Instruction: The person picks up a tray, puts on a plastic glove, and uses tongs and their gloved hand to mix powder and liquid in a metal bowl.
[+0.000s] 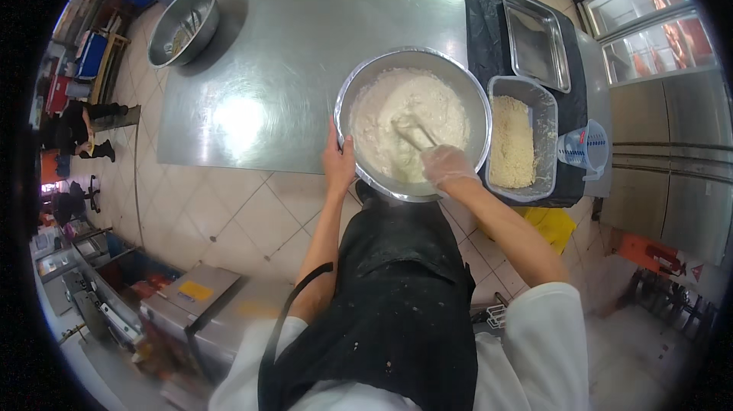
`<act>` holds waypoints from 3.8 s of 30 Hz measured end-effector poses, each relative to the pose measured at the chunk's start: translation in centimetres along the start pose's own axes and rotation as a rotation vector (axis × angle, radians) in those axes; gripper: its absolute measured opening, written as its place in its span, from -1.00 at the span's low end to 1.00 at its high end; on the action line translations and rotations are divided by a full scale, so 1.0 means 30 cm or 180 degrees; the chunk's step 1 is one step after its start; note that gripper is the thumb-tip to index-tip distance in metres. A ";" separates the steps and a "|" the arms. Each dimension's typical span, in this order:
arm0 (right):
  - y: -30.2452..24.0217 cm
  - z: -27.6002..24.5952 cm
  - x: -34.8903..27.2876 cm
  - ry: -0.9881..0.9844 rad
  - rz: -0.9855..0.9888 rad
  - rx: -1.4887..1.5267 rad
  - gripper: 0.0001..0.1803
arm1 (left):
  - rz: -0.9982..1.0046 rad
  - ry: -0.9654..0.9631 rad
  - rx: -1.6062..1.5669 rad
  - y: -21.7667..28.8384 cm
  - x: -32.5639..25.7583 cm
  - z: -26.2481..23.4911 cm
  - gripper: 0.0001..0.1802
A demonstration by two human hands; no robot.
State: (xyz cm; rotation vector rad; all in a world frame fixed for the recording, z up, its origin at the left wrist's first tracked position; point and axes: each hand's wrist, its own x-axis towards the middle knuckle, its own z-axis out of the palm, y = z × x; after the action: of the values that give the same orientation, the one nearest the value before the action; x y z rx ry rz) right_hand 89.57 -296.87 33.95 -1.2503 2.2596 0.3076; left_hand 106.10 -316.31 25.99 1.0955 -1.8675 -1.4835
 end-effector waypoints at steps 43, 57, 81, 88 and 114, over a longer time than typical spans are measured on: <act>0.056 0.034 0.046 -0.0060 0.0909 0.0840 -0.65 | -0.0082 -0.0195 -0.0197 -0.035 -0.030 0.015 -0.30; -0.028 0.106 0.155 0.0019 0.0318 0.0714 -0.72 | -0.0375 -0.0781 -0.0150 0.009 -0.004 -0.041 -0.23; -0.116 -0.060 0.051 -0.0202 0.0120 0.0538 -0.64 | -0.0146 -0.1099 -0.0011 -0.155 0.042 -0.085 -0.26; 0.085 -0.034 -0.035 -0.0174 0.0811 0.0847 -0.68 | -0.0830 -0.1064 -0.0392 0.041 -0.009 -0.079 -0.28; 0.013 0.079 0.049 -0.0061 0.0244 0.0455 -0.64 | -0.0648 -0.1048 -0.0869 0.003 -0.022 -0.061 -0.30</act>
State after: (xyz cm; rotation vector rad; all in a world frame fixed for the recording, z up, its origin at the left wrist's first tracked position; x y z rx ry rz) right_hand 89.42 -296.67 31.16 -1.0856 2.2735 0.1816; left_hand 107.88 -316.76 26.63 0.9788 -1.7257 -2.0730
